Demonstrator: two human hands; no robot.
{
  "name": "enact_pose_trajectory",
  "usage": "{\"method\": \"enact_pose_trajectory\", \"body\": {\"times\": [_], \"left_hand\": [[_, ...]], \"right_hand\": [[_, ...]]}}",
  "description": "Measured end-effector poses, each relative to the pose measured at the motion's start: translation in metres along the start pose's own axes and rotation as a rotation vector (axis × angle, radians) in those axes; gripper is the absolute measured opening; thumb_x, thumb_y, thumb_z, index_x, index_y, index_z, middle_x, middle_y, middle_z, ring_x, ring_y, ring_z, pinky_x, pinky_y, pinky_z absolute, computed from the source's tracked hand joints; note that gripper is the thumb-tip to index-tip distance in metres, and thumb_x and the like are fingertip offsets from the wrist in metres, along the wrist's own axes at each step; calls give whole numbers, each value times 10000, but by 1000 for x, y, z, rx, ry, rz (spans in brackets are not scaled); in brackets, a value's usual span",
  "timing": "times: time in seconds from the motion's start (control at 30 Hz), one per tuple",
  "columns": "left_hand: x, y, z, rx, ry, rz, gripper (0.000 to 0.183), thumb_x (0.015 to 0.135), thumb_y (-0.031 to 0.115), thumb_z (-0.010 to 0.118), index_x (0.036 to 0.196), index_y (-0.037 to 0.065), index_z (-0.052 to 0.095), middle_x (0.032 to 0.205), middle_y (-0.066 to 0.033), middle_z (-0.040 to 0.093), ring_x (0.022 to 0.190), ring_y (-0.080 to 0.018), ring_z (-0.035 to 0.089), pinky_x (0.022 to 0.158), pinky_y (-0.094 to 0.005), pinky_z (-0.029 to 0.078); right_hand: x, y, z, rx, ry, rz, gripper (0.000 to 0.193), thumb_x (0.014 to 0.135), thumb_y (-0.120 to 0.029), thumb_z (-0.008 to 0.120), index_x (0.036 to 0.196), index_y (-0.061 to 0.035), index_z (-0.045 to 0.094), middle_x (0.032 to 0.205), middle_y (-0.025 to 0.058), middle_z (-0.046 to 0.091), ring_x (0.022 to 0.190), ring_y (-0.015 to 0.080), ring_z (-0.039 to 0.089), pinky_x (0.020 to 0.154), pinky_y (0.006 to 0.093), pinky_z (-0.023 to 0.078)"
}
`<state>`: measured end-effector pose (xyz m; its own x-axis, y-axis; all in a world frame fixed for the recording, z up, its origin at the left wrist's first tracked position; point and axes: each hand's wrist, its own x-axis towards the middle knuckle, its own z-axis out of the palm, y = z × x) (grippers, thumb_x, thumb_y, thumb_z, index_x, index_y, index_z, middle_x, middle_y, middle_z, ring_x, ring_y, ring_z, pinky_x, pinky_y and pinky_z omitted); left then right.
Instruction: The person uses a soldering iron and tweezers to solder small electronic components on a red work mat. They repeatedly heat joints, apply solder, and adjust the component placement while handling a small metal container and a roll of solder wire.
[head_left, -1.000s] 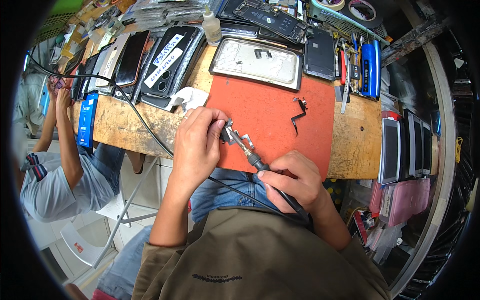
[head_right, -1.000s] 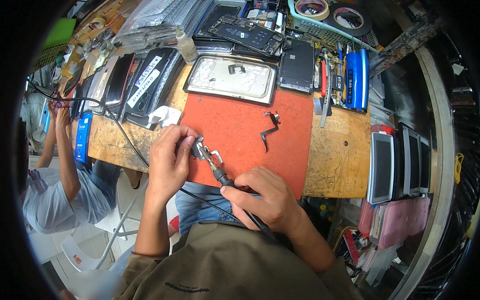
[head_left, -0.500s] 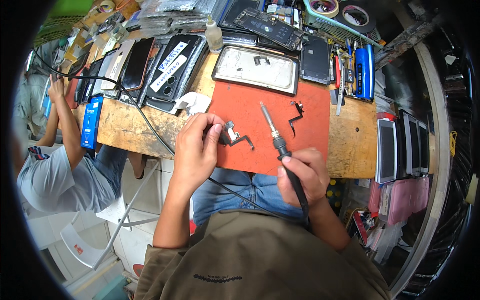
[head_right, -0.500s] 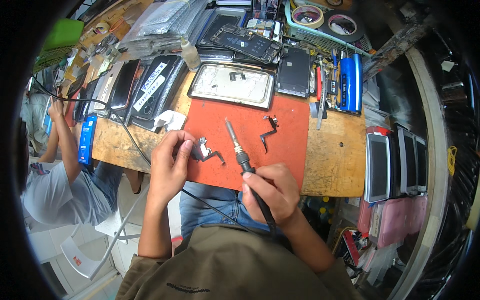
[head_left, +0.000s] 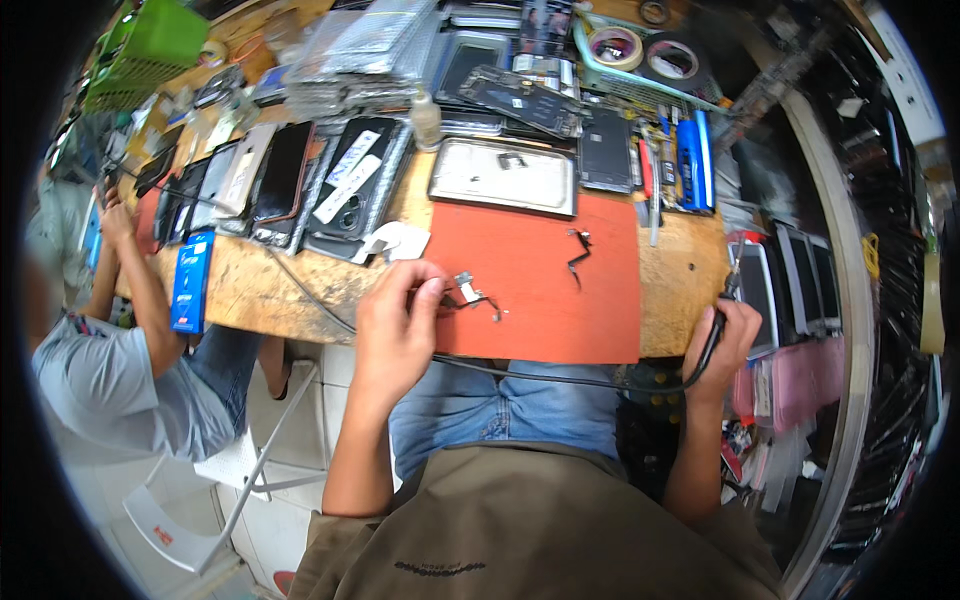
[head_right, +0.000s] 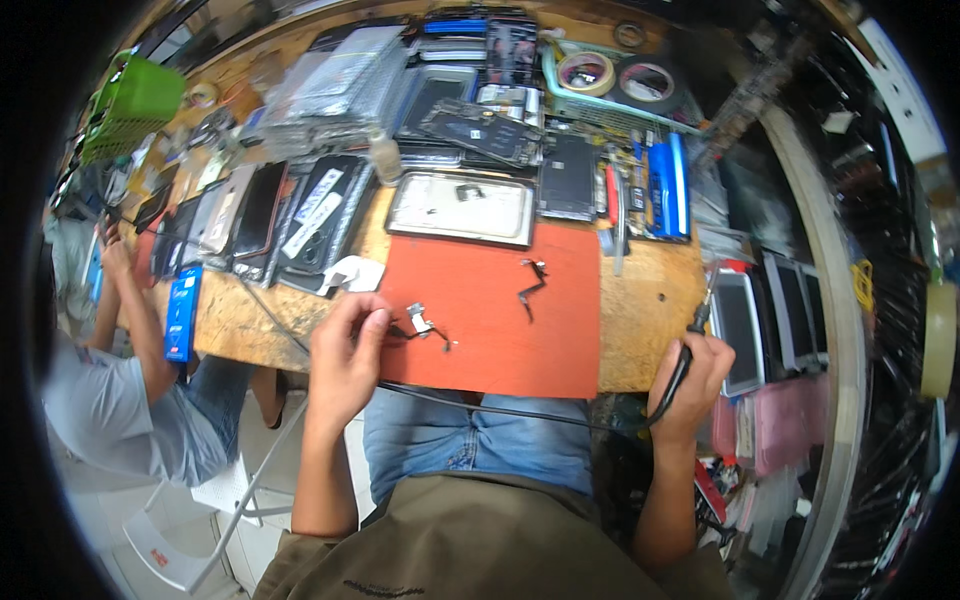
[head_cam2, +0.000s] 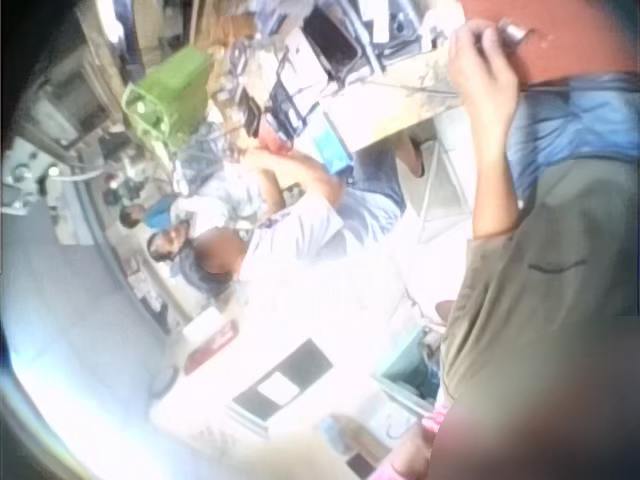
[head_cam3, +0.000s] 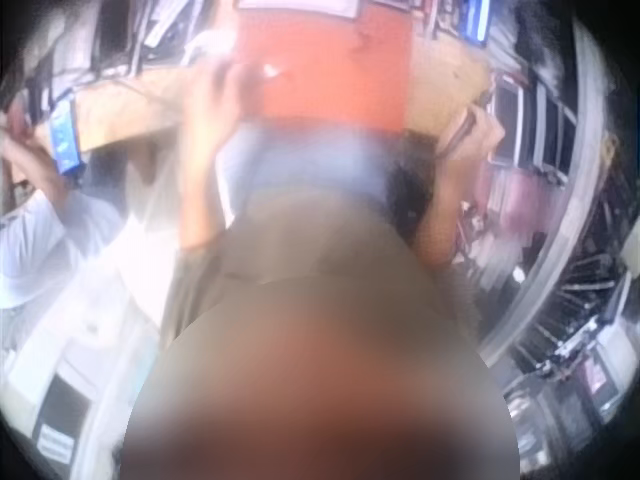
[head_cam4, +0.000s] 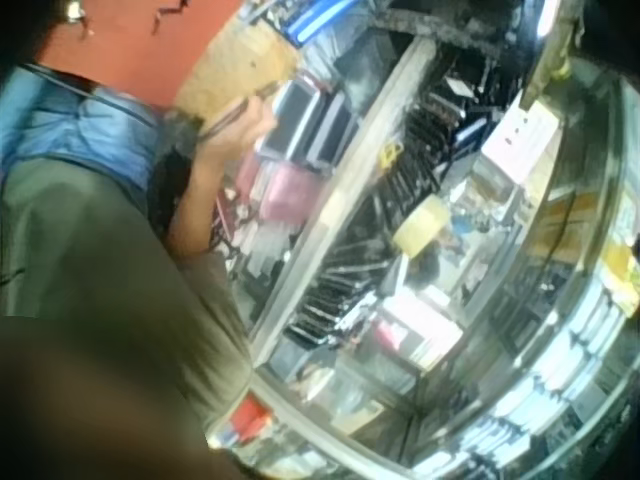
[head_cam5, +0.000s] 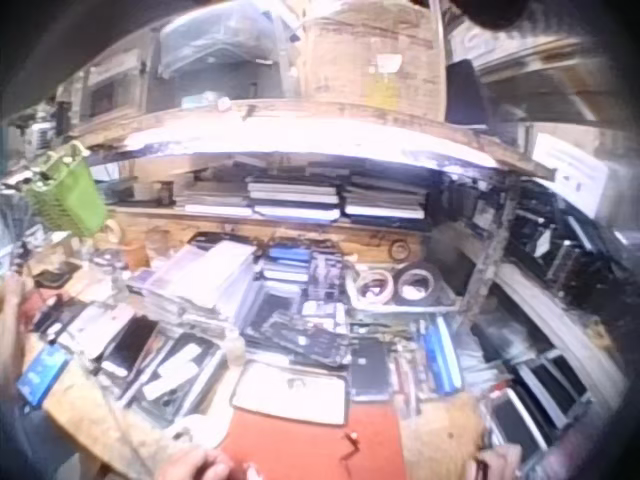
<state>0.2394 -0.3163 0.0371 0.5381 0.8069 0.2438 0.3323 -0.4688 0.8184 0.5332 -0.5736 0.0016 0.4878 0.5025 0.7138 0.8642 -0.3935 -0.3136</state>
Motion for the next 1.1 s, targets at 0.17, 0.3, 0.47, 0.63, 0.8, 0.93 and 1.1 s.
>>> {"method": "enact_pose_trajectory", "body": {"times": [0.17, 0.3, 0.47, 0.63, 0.8, 0.93, 1.1], "left_hand": [[-11, -9, -16, -209, 48, -96, 95, 1108, 47, 648, 1099, -35, 694, 983, -72, 710, 899, -144, 657, 822, -302, 541], [-29, -16, -45, -379, 102, -178, 85, 1132, 60, 638, 1142, -8, 687, 1014, -4, 673, 889, -72, 601, 779, -243, 505], [-56, -32, -78, -422, 208, -243, 136, 1136, 132, 679, 1141, -3, 691, 986, -23, 698, 873, -81, 625, 761, -250, 521], [-78, -41, -92, -388, 258, -294, 146, 1132, 147, 699, 1146, 3, 690, 985, -17, 694, 871, -86, 624, 755, -251, 519], [-80, -34, -89, -414, 249, -263, 152, 1129, 148, 706, 1142, -4, 696, 986, -23, 695, 862, -83, 613, 753, -249, 516], [-84, -29, -86, -438, 227, -272, 162, 1127, 151, 710, 1131, -10, 698, 983, -24, 694, 856, -87, 616, 757, -253, 522], [-85, -31, -83, -448, 219, -281, 170, 1127, 154, 711, 1126, -15, 694, 979, -28, 692, 856, -92, 618, 762, -256, 526]], "right_hand": [[8, 16, -12, -143, -151, 93, 360, 1003, 22, 687, 1361, -14, 706, 1205, 210, 628, 1113, 405, 650, 975, 480, 517], [21, 14, -20, -224, -330, 86, 537, 928, 85, 619, 1446, -34, 690, 1254, 177, 655, 1188, 387, 644, 1030, 480, 483], [34, -10, -29, -254, -345, 63, 446, 951, 54, 650, 1384, -25, 720, 1209, 154, 687, 1148, 365, 652, 996, 472, 479], [32, -78, 0, 117, -351, -58, 187, 920, -21, 794, 1105, -15, 764, 1017, 145, 718, 936, 358, 685, 849, 466, 522], [26, -169, 52, 382, -407, -252, 238, 898, -141, 865, 1086, -25, 775, 974, 111, 675, 897, 320, 665, 816, 447, 525], [29, -195, 82, 327, -449, -255, 287, 885, -164, 885, 1096, -19, 756, 984, 111, 628, 918, 322, 656, 799, 449, 541], [26, -189, 88, 418, -467, -172, 174, 925, -118, 816, 1011, -32, 691, 991, 135, 590, 917, 329, 645, 793, 475, 543]]}}
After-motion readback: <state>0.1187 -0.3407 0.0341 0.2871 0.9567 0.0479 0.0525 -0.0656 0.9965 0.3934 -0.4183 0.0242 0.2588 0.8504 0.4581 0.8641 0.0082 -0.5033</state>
